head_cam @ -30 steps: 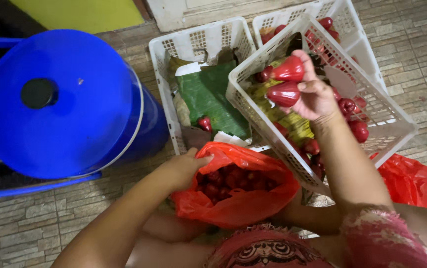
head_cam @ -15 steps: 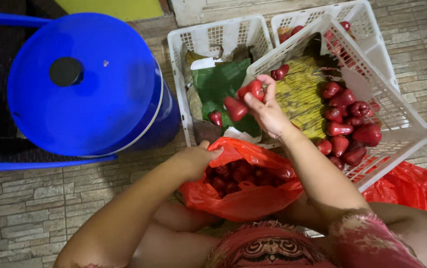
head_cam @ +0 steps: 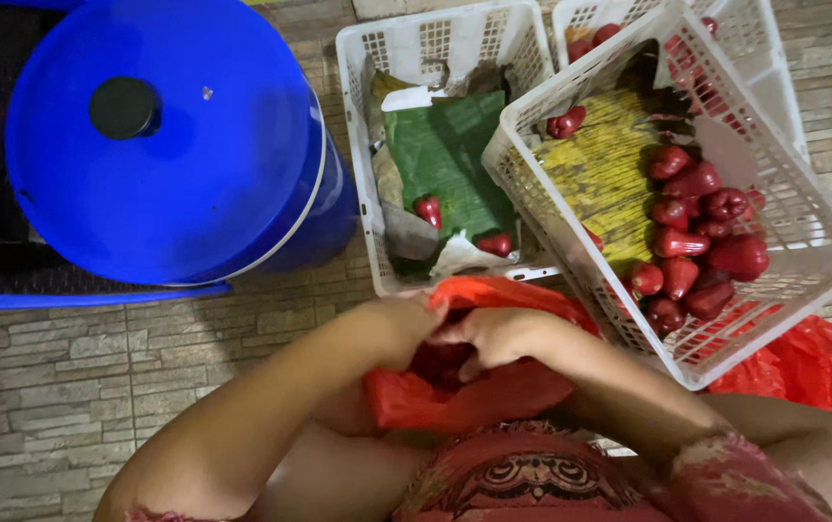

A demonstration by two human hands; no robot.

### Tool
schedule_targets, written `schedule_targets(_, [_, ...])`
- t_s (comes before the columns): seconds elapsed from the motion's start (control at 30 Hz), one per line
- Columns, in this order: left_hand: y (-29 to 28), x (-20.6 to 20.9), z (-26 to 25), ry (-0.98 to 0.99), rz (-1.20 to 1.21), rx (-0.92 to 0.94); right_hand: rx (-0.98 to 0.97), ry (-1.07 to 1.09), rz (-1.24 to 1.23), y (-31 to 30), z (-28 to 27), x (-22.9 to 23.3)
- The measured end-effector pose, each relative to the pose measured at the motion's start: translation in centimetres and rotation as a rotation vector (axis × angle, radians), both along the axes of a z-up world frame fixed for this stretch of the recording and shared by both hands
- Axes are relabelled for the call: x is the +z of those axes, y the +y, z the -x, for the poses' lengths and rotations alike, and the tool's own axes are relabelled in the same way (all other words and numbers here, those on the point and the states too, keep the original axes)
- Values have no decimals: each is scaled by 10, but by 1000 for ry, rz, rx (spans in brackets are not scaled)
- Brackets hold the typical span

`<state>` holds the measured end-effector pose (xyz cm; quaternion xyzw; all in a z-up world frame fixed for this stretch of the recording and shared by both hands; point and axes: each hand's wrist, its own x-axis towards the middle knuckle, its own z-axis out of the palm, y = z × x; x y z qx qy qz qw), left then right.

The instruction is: The person sorts rose apples by transferring them from white plastic crates into a red plastic bag while sitting on the floor.

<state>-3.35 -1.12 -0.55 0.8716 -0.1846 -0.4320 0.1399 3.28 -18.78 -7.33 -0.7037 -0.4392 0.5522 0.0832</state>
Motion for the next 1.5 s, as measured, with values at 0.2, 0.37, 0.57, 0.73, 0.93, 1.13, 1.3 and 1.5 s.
schedule_targets(0.2, [-23,-51,36,122,34,-277,-510,208,-452,-24,-61,102])
schedule_targets(0.37, [-27,-45,34,137,61,-305,-1081,-32,-557,-16,-104,87])
schedule_targets(0.57, [-35,-42,27,101,34,-273,-637,-584,-38,18,-121,-236])
schedule_targets(0.73, [-27,-46,26,8,49,-277,-529,-535,319,7,-131,-309])
schedule_targets(0.93, [-15,-20,13,77,57,-232,-625,-480,301,22,-120,-233])
schedule_targets(1.13, [-10,-28,15,72,5,-201,-1595,734,-610,33,-99,-137])
schedule_targets(1.3, [-13,-17,10,76,3,-184,-1236,1216,-1002,31,-82,-54])
schedule_targets(1.5, [-14,-38,9,99,-8,-180,-1148,1172,-1046,10,-76,-36])
